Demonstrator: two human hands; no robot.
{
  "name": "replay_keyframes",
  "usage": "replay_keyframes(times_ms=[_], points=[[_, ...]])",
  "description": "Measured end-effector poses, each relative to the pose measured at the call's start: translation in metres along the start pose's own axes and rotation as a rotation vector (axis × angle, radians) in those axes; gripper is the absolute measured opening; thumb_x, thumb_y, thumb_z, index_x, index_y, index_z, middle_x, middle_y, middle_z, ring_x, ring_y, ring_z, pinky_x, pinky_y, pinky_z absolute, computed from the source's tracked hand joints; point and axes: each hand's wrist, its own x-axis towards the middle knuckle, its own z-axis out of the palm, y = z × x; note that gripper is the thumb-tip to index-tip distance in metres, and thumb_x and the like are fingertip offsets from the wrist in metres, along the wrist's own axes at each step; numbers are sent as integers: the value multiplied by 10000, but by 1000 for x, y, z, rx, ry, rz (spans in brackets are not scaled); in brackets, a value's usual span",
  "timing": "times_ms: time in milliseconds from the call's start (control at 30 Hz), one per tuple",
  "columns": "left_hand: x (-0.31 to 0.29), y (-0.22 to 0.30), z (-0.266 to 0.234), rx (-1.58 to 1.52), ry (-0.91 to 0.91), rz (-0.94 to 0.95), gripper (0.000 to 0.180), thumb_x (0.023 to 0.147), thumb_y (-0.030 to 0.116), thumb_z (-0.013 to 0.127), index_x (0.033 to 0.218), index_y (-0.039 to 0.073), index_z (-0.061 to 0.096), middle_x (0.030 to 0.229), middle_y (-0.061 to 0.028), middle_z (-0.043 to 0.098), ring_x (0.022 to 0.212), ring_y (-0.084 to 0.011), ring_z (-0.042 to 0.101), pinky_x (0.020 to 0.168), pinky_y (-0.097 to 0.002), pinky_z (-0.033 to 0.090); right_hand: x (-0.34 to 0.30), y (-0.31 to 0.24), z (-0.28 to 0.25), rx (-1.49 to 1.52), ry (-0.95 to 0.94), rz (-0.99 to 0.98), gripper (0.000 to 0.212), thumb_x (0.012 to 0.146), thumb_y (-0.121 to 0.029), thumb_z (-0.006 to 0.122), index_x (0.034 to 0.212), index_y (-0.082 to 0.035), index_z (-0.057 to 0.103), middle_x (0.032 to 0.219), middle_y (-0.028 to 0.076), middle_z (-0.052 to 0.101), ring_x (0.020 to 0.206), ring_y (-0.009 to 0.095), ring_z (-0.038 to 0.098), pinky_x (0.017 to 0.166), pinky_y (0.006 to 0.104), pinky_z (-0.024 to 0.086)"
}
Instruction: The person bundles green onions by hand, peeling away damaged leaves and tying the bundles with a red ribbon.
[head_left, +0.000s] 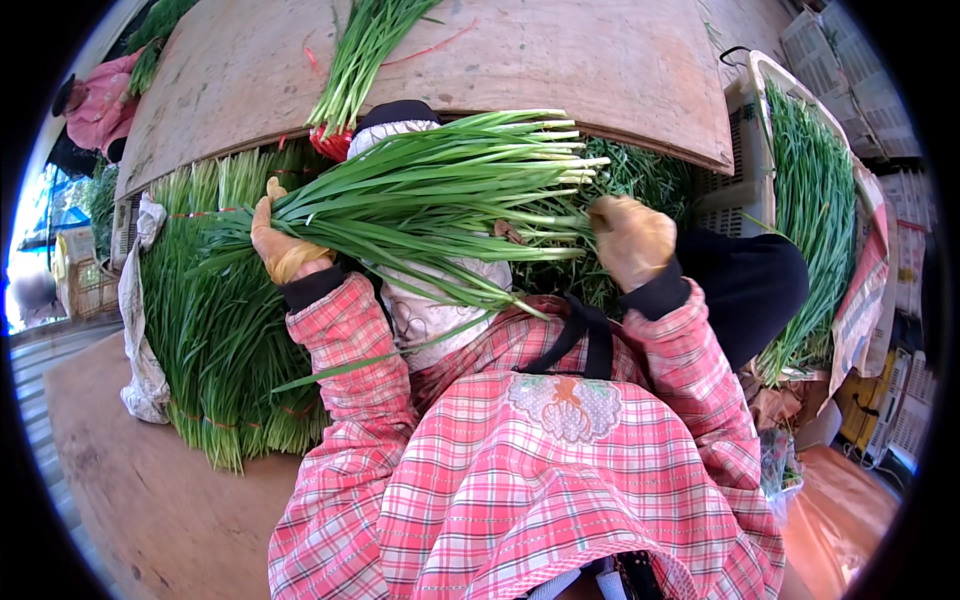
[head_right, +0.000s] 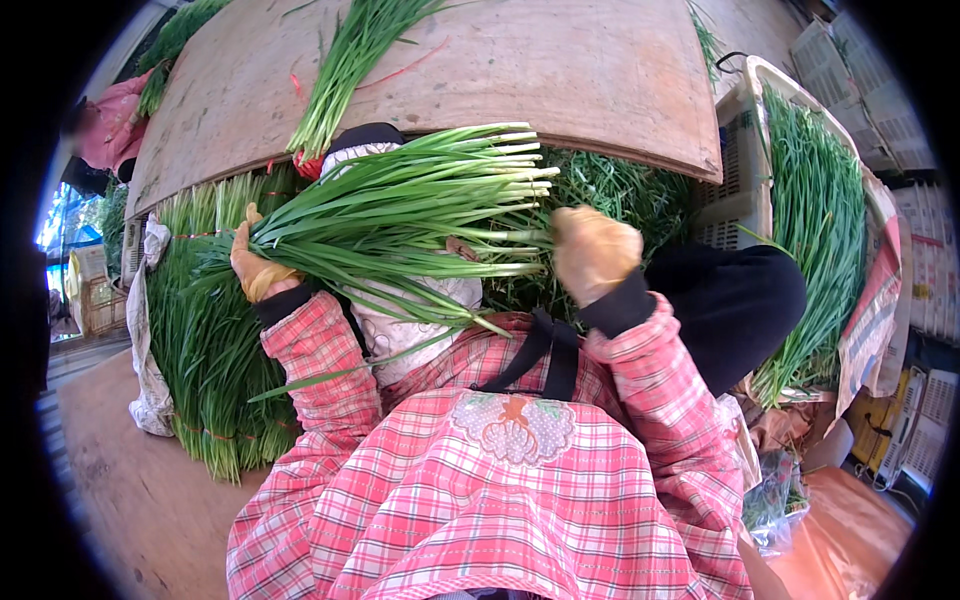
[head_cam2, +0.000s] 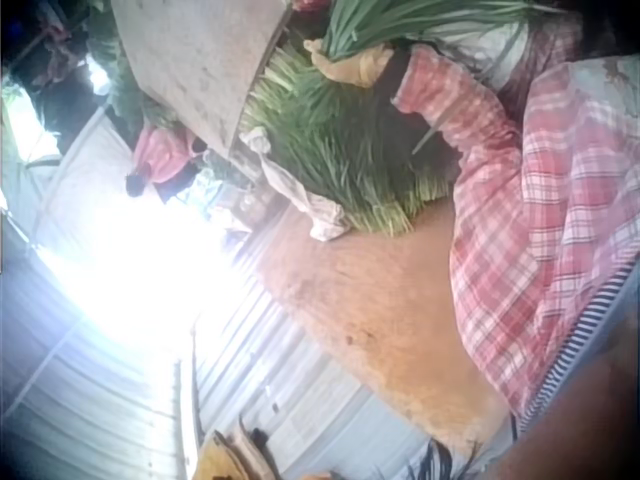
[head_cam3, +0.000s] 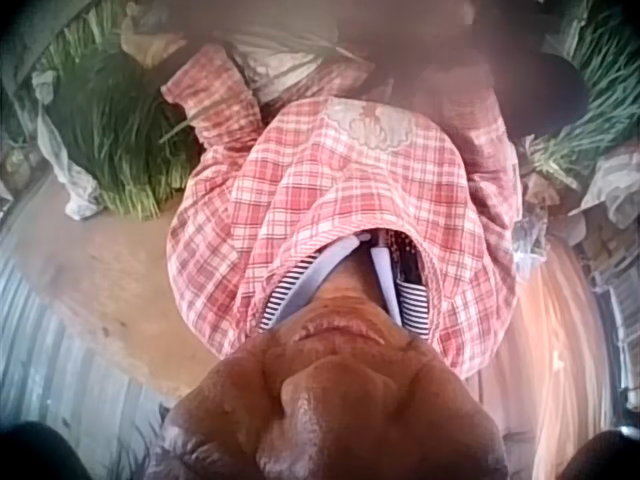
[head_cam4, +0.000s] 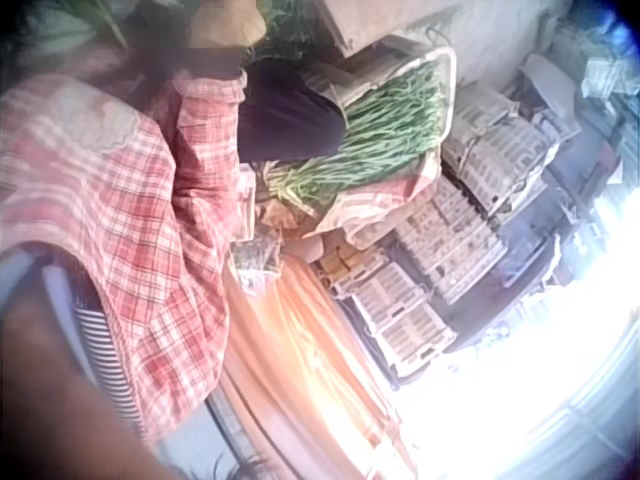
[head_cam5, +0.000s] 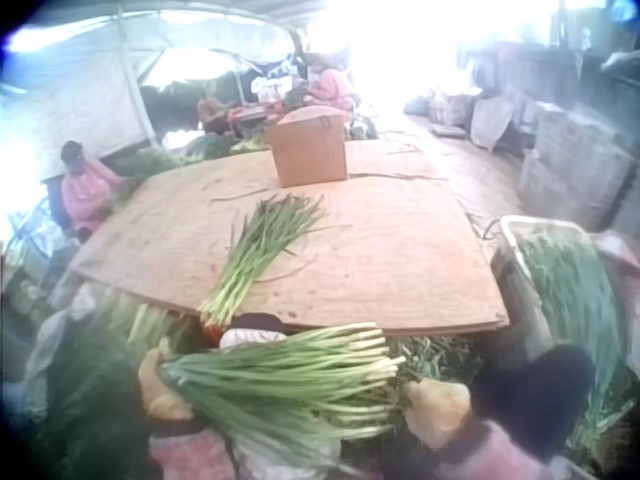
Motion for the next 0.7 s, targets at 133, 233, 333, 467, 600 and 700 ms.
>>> replay_keyframes(times_ms=[133,233,333,467,600,700], points=[[23,1,-24,-9,-63,-56,383,884,261,416,1178,61,559,1042,-140,614,914,-346,581,830,-500,467,-8,2,-31,200,143,155,66,720,-119,649,768,-76,657,737,87,636,649,263,625,565,346,489],[22,5,-27,-6,-39,-46,380,882,267,414,1167,69,569,1045,-144,614,924,-354,578,838,-508,463,-2,-30,-49,324,218,-170,152,716,-128,656,868,-123,666,634,48,565,542,198,573,476,319,452],[10,7,-13,14,-15,-31,366,876,257,431,1150,64,577,1024,-113,622,909,-314,583,829,-472,469,6,-51,-32,-10,3,-463,212,749,-120,569,942,-153,649,567,5,470,517,162,533,436,331,416],[-8,2,6,9,5,-29,352,866,252,456,1130,57,584,987,-41,635,870,-238,590,800,-406,484,28,-52,10,23,34,-695,161,731,-127,549,871,-108,627,627,58,519,588,200,575,461,337,446],[2,0,-5,39,-11,-43,367,866,263,450,1141,59,581,1013,-35,631,876,-239,585,790,-404,488,9,-14,4,63,135,-522,62,664,-52,556,697,-92,522,635,73,509,574,238,560,473,361,451],[18,-3,-27,72,-47,-49,378,884,273,404,1155,72,575,1023,-132,619,909,-316,581,817,-462,477,-25,39,-16,-64,-23,-136,81,669,-30,584,700,-73,522,631,104,525,585,296,565,500,394,449]])
